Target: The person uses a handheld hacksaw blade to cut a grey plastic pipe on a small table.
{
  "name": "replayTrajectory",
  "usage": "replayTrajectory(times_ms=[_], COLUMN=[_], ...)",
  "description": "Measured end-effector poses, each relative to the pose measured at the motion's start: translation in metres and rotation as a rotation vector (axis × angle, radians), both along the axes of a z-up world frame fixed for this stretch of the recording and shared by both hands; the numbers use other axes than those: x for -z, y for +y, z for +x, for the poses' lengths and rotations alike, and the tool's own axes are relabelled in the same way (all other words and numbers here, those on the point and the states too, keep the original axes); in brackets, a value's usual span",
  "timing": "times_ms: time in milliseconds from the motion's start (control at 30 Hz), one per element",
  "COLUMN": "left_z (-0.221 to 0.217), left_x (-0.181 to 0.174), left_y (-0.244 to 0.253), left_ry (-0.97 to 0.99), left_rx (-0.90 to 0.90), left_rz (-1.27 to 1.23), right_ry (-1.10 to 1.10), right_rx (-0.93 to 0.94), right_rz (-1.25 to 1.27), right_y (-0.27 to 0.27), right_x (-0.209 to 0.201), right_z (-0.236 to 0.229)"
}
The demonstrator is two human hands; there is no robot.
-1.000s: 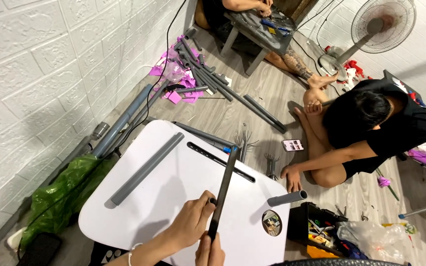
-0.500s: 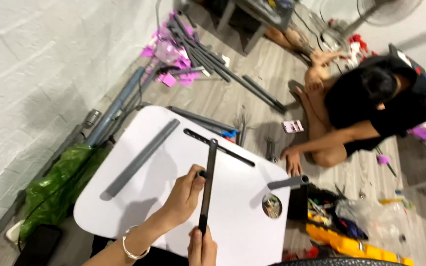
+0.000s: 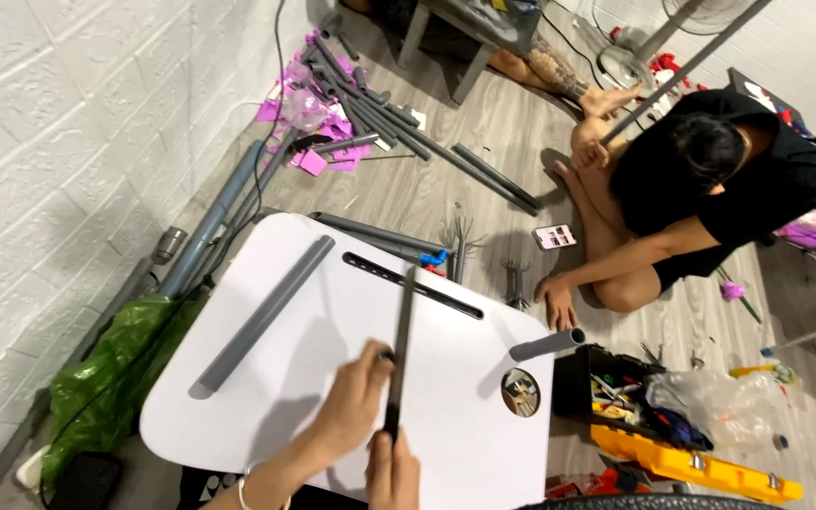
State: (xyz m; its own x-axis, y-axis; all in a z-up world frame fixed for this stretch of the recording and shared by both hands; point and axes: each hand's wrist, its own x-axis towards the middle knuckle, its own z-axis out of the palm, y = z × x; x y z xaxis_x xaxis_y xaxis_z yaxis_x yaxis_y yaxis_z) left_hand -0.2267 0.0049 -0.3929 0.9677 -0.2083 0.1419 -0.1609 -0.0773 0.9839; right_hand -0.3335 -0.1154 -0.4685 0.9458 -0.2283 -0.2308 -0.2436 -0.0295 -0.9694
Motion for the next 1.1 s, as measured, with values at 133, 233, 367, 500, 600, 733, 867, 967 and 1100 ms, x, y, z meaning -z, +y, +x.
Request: replayTrajectory(times_ms=[133,233,367,500,600,733,867,967,1100], left_z=[0.001,-0.004,0.016,0.003,0.006,0.009,0.004,0.011,0.007], left_x=[0.008,0.02,0.004,0.01,0.0,-0.011,-0.009,-0.009,-0.005], left_y=[-0.005,-0.014,0.002,-0.011,-0.003,-0.002,-0.002,0.002,-0.005], left_ry=[0.094,0.144,0.168,0.052,0.03,0.102,-0.026,-0.067,-0.066], left_rx=[-0.022,0.038,-0.015,-0.019,0.003,-0.044,0.0,-0.03,-0.025], left_rz=[0.006,-0.002,0.016,0.043,0.029,0.05,0.014,-0.045,-0.108], right_ry=[0.022,0.091,-0.043,0.063,0.067,0.093,0.096,0.121,0.104], right_rx=[-0.049,0.033,-0.057,-0.001,0.049,-0.064,-0.009,-0.08,-0.083], right_rz=[-0.096,0.051,-0.261,-0.023,0.075,0.003,0.076,-0.048,-0.112], right_y=[-0.009,-0.004,-0.013,-0.003,0.008,0.003,0.015,0.014,0.018], right_x=[0.041,0.005,0.067,0.026,-0.009,-0.005,-0.056,-0.035,-0.054], right_z=[-0.008,0.004,-0.003,0.002,0.007,-0.005,0.008,-0.01,-0.002])
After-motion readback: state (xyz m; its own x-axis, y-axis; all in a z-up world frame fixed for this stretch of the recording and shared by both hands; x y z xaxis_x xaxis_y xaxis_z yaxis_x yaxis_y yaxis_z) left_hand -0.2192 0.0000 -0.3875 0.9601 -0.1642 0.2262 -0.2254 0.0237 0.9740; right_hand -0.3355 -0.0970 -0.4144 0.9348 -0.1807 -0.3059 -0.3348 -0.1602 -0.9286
